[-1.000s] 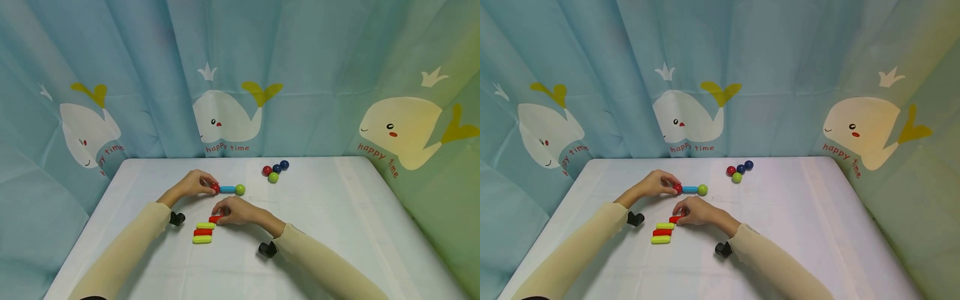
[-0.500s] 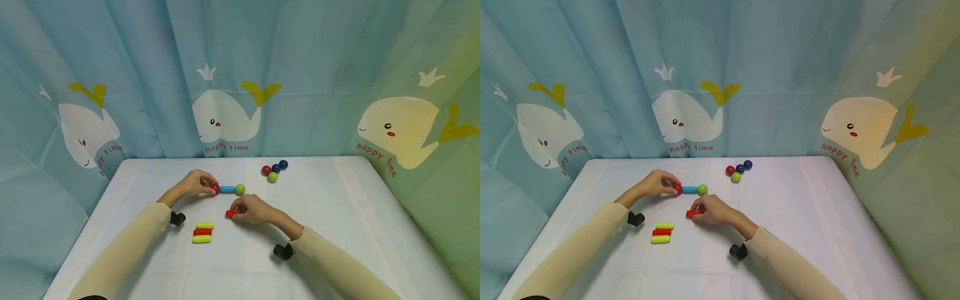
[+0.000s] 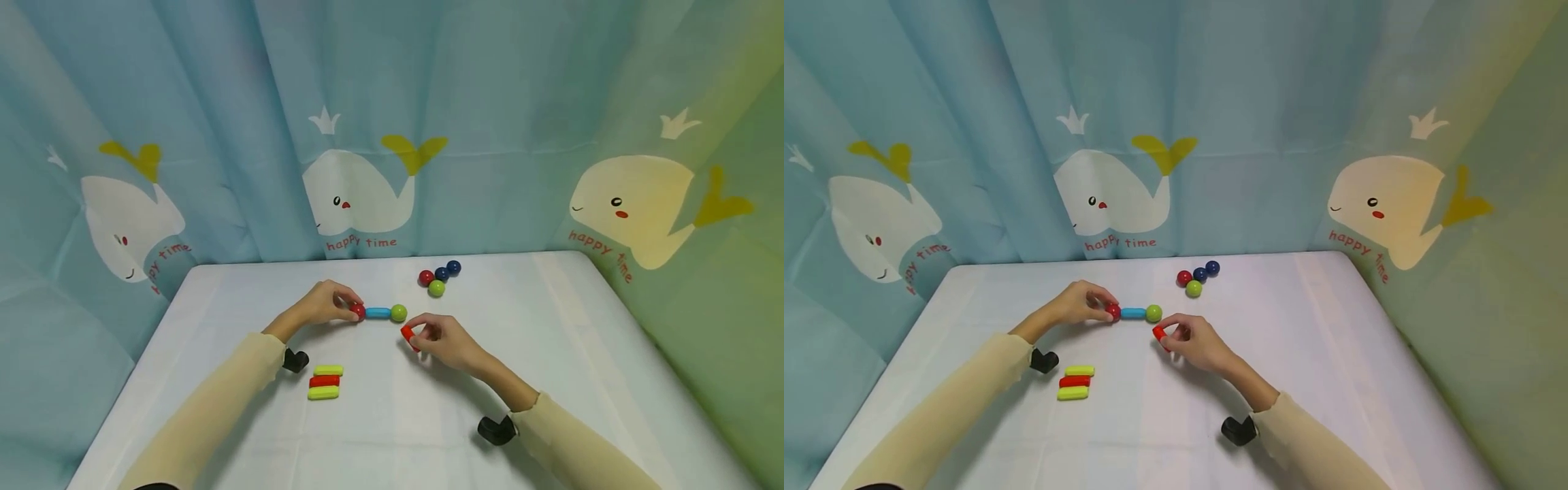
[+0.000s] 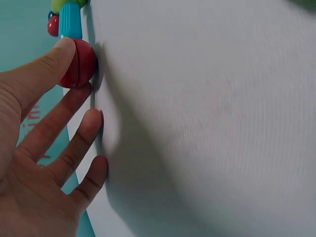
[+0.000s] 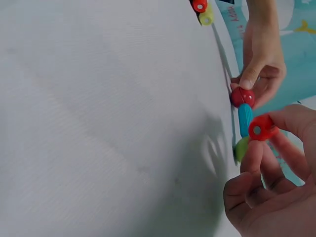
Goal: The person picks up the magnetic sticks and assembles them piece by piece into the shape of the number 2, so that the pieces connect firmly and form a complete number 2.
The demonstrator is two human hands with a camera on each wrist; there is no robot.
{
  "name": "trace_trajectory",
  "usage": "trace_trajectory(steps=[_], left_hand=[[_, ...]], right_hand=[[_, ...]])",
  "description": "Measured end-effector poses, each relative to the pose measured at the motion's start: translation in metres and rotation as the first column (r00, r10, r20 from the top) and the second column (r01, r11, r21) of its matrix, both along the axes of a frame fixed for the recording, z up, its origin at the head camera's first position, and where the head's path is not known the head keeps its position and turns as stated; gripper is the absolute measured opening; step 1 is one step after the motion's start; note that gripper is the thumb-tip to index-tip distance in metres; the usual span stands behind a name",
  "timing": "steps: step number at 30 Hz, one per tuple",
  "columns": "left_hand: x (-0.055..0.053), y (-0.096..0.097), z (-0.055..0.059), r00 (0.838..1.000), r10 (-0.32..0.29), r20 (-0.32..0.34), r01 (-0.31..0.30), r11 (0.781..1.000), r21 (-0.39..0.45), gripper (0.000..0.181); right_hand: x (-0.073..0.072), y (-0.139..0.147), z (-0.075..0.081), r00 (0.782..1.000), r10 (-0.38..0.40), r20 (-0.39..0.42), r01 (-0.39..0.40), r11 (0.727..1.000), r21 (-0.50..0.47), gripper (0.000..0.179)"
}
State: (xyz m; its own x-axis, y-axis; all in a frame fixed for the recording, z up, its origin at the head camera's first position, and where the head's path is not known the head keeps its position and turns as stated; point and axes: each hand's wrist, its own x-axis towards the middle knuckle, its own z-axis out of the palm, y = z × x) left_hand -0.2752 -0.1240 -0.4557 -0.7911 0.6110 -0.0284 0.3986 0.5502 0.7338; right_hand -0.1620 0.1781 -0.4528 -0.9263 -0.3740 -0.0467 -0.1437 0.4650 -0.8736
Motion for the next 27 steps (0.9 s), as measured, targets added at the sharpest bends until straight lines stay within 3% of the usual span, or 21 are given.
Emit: trace_trajectory(steps=[6,13,27], left_hand=[[0.003,0.007,-0.001,1.0,0.006,0.014,-0.006,1.0,-0.005,0.028],[0.005,0.014,-0.003,1.0,0.0,0.009,0.0,1.0,-0.01,0.028],[0.011,0.022,-0.002,0.999,-0.032,0.002,0.032,0.999,-0.006,0.028]], right_hand=[[0.006,0.01,-0.004,0.994,-0.1,0.051,0.102,0.995,-0.023,0.025],[0.011,0.01,-0.002,0.97,-0.219,0.108,0.22,0.975,0.002,0.025],[0.013,0.003,-0.006,0.929,-0.363,0.068,0.361,0.932,0.034,0.024]])
